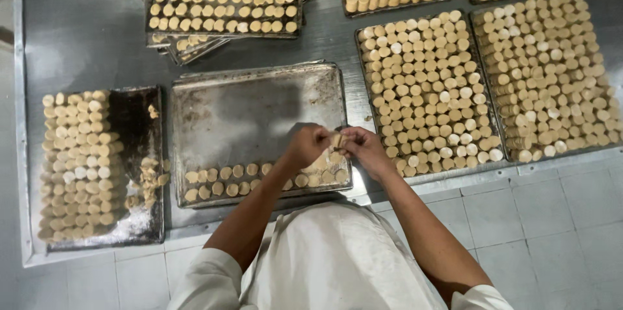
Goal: The person picks up small circular dough pieces from a tray and arranges them into rows on a different rectangular tray by hand.
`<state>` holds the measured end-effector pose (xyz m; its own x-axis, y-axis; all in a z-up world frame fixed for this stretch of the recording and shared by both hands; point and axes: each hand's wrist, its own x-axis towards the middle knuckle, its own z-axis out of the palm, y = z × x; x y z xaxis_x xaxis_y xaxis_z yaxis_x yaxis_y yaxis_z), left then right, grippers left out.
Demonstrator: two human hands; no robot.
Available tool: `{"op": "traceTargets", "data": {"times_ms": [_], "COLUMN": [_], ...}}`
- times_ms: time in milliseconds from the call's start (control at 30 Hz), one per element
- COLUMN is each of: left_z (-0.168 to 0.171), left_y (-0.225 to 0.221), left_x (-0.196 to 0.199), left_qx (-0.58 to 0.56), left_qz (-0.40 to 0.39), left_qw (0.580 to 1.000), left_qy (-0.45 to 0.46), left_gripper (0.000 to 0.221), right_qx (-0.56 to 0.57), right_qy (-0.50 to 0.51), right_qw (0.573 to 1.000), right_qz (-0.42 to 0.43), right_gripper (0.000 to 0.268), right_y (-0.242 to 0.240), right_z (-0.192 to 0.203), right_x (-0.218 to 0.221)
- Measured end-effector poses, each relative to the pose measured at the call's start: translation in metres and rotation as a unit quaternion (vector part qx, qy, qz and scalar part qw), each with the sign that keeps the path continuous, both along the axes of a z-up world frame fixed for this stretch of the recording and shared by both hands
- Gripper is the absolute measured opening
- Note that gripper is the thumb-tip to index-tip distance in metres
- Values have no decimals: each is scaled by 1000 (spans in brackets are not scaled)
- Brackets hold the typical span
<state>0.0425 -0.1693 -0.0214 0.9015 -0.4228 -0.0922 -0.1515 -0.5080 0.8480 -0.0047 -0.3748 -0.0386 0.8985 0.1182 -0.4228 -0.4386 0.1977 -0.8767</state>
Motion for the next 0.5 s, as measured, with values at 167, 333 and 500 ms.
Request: {"op": "traceTargets", "data": {"times_ms": [167, 333, 500], "left_z": [2, 0, 0], "left_y": [17, 25, 49], "left_x": [-5, -4, -8], "left_qx": [31, -79, 72], "left_qz": [16, -8, 41], "left_qw": [998, 995, 996], "left_qy": [59, 59, 36], "left_gripper": [24, 21, 26], "right_qx": [-93, -43, -48], "right_qy": [5, 18, 11], "right_qw": [995, 998, 998], "right_qz": [38, 37, 42], "right_gripper": [33, 28, 33], "right_y": [12, 26, 40], "right_z": [-1, 7, 12], "right_x": [3, 7, 8]}}
